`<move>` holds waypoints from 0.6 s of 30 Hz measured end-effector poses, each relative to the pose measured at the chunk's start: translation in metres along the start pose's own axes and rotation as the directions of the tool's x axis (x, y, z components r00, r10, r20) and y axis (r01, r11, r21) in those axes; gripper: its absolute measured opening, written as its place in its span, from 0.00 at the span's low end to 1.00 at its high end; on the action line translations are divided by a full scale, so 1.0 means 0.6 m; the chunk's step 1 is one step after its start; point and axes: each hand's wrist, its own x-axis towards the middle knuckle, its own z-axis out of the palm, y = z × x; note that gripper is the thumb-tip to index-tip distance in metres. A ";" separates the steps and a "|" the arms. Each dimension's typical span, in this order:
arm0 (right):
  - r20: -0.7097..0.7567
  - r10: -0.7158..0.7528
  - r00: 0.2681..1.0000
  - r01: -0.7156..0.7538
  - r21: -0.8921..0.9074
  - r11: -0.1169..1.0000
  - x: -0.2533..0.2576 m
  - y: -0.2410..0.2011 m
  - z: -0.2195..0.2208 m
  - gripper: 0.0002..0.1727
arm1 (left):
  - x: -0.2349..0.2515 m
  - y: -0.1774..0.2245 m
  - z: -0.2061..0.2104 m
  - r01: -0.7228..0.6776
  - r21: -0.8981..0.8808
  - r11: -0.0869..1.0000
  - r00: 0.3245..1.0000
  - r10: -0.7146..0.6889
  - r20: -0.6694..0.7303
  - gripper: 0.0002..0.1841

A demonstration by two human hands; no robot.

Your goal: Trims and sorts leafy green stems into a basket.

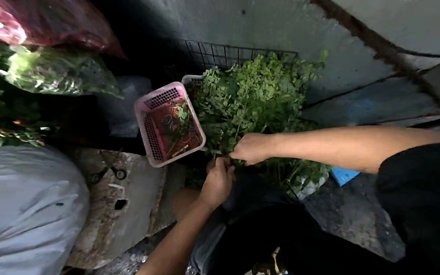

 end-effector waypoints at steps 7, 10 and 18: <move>-0.055 -0.125 0.991 0.104 -0.287 0.952 0.009 -0.036 -0.101 0.08 | -0.015 0.043 -0.097 0.063 -0.109 0.992 0.976 -0.038 0.216 0.20; -0.051 -0.113 0.992 0.085 -0.384 0.919 0.019 -0.044 -0.188 0.09 | -0.029 0.057 -0.140 -0.101 -0.183 0.978 0.983 0.127 0.133 0.17; -0.410 -0.282 0.868 -0.002 -0.570 0.822 0.069 -0.065 -0.242 0.30 | -0.030 -0.039 -0.135 0.150 -0.745 0.650 0.983 -0.179 0.042 0.15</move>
